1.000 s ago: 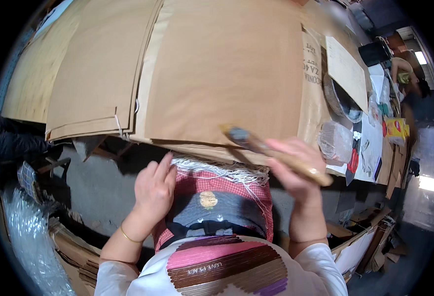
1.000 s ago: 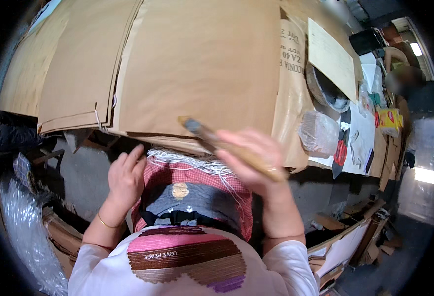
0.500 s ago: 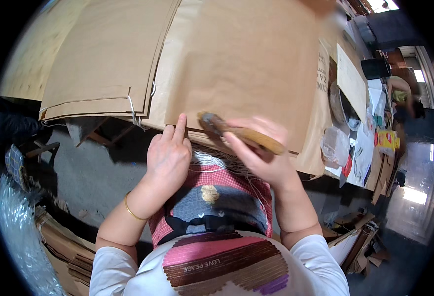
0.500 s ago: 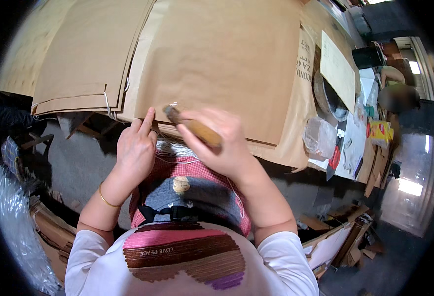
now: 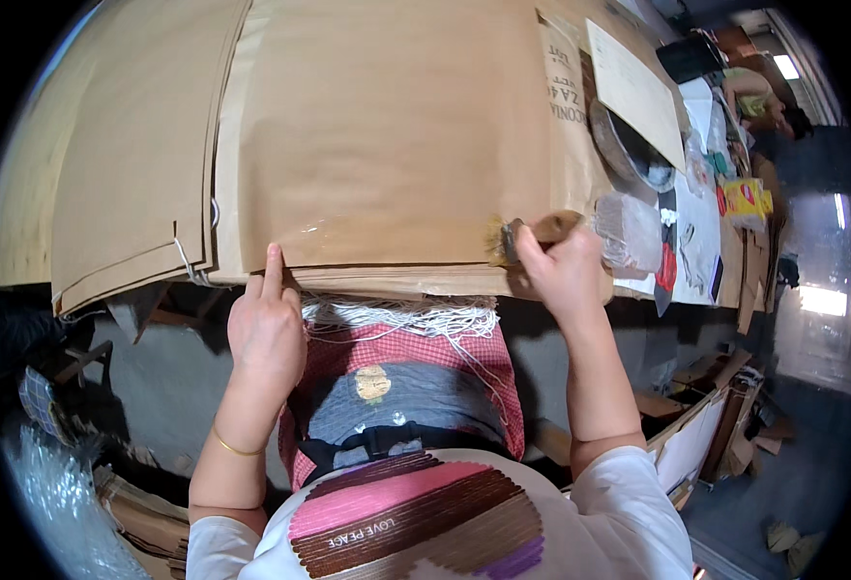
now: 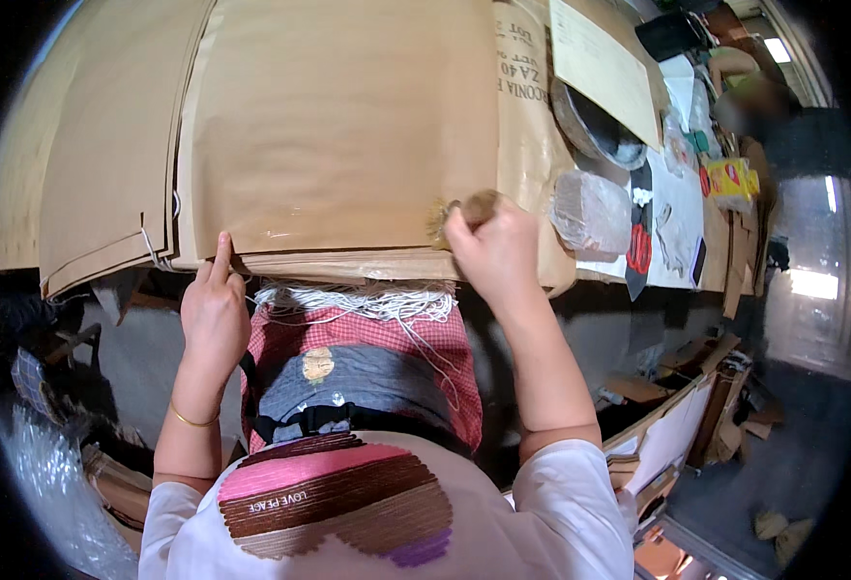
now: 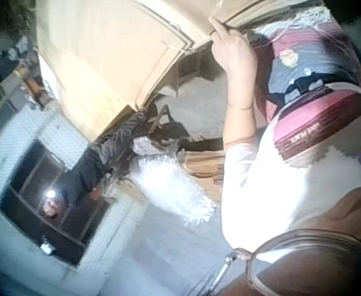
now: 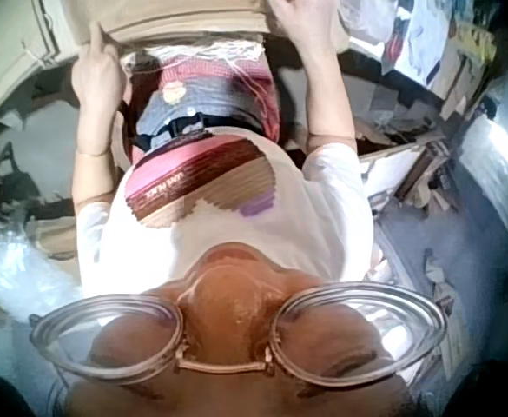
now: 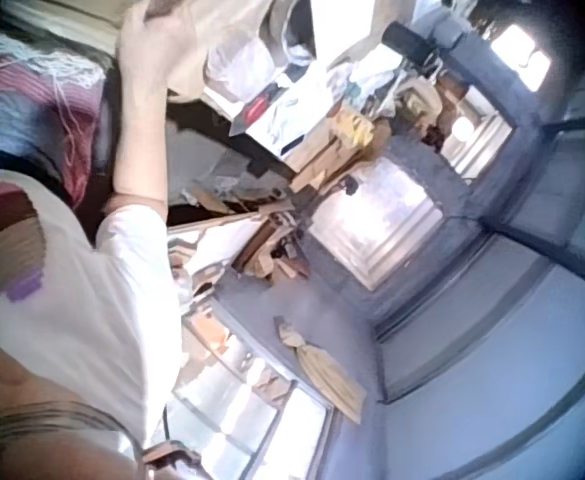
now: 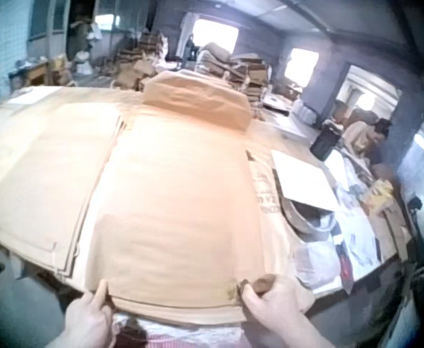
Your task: The person assembles flat cardboard pieces by applying glue to the edges with a brush and attaching white strings to secure them. The person repeats this process for multiple cardboard pieces, stacking them as they are completed.
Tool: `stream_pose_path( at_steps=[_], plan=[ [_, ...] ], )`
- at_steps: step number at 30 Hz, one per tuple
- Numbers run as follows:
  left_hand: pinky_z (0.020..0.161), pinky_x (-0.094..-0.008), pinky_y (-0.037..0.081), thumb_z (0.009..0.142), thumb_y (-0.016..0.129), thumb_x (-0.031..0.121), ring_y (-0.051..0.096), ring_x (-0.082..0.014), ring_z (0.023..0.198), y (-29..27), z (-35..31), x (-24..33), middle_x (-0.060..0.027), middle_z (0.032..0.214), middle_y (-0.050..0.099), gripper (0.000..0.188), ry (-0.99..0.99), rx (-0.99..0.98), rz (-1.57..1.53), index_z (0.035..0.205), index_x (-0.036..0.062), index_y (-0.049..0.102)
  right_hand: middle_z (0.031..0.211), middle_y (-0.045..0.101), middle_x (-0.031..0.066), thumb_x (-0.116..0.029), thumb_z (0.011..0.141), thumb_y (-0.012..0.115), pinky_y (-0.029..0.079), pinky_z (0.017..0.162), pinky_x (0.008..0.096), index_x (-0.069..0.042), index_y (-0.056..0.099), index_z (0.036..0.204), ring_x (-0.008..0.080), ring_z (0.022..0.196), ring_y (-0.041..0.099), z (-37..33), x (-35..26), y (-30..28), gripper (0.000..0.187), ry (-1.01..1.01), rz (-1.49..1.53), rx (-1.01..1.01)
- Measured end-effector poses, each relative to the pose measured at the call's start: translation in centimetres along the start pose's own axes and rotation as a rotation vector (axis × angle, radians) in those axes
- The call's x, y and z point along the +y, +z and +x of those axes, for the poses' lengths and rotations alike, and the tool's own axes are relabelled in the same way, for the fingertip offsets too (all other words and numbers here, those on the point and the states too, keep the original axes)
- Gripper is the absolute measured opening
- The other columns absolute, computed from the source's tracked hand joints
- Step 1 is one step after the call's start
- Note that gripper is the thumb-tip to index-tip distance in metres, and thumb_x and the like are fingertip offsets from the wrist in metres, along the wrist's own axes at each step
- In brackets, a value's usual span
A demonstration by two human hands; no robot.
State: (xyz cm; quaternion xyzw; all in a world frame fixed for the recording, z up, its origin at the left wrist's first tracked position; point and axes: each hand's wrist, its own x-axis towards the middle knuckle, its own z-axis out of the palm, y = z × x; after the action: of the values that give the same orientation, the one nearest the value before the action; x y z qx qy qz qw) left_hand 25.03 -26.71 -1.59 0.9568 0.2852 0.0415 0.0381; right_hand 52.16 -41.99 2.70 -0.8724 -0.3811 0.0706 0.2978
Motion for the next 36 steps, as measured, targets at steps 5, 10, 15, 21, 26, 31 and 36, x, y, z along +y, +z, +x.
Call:
stream_pose_path(
  at_steps=[5,10,15,21,26,31,36],
  plan=[
    [0.070,-0.0372,0.052,0.065,0.058,0.000,0.060,-0.0320,0.085,0.2,-0.1,0.0,-0.0279,0.134,0.048,0.006,-0.035,-0.039,0.003,0.062,-0.0042,0.055,0.079,0.068,0.0091,-0.009,0.081,0.063,0.050,0.061,0.0329,-0.002,0.068,0.083,0.0184,0.065,0.063,0.3,-0.7,-1.9,0.009,-0.093,0.221,-0.005],
    [0.065,-0.0386,0.052,0.069,0.060,0.001,0.060,-0.0307,0.082,0.0,-0.5,0.2,-0.0276,0.134,0.047,0.009,-0.011,0.060,-0.051,0.063,-0.0038,0.056,0.095,0.064,0.0074,-0.004,0.088,0.062,0.046,0.067,0.0216,0.008,0.062,0.109,0.0098,0.075,0.057,-0.8,8.1,-9.1,0.024,-0.057,0.899,0.528],
    [0.060,-0.0362,0.048,0.077,0.062,0.000,0.058,-0.0288,0.068,-3.0,-1.2,1.5,-0.0180,0.092,0.065,0.009,-0.021,0.076,-0.543,0.069,-0.0019,0.060,0.099,0.062,0.0140,0.010,0.070,0.060,0.049,0.080,0.0372,-0.006,0.067,0.109,0.0314,0.089,0.059,-2.7,17.9,-10.9,0.042,-0.164,-0.568,0.347],
    [0.052,-0.0346,0.046,0.078,0.069,0.003,0.060,-0.0279,0.057,-7.9,-1.2,8.0,-0.0132,0.067,0.062,0.006,0.249,-0.217,-0.919,0.082,0.0001,0.067,0.138,0.044,0.0222,-0.019,0.083,0.069,0.034,0.108,0.0393,0.003,0.042,0.135,0.0328,0.128,0.045,-8.8,1.3,-1.7,0.062,-0.143,0.806,-0.619],
    [0.055,-0.0373,0.046,0.074,0.070,0.003,0.059,-0.0288,0.058,-9.7,-1.4,7.8,-0.0112,0.064,0.058,0.012,0.269,-0.258,-0.818,0.086,0.0010,0.067,0.085,0.065,0.0153,-0.012,0.090,0.061,0.050,0.068,0.0347,0.003,0.057,0.101,0.0250,0.080,0.065,-11.4,-1.1,1.4,0.019,-0.291,0.972,-0.863],
    [0.052,-0.0309,0.039,0.065,0.067,-0.003,0.053,-0.0214,0.055,-13.7,-4.4,2.2,-0.0066,0.062,0.055,0.018,0.185,0.072,-0.564,0.082,0.0019,0.068,0.074,0.061,0.0082,-0.015,0.089,0.062,0.045,0.058,0.0269,0.001,0.070,0.092,0.0163,0.066,0.059,-8.1,3.1,-7.6,0.017,-0.440,0.900,-0.582],
    [0.054,-0.0265,0.039,0.076,0.067,-0.008,0.052,-0.0171,0.058,-11.8,0.4,-0.5,-0.0085,0.067,0.059,0.010,-0.039,0.234,-0.556,0.084,-0.0036,0.066,0.074,0.062,0.0057,-0.008,0.083,0.066,0.044,0.060,0.0264,0.001,0.071,0.094,0.0113,0.067,0.056,-3.1,3.9,-9.9,0.015,-0.199,0.499,-0.291]
  ],
)
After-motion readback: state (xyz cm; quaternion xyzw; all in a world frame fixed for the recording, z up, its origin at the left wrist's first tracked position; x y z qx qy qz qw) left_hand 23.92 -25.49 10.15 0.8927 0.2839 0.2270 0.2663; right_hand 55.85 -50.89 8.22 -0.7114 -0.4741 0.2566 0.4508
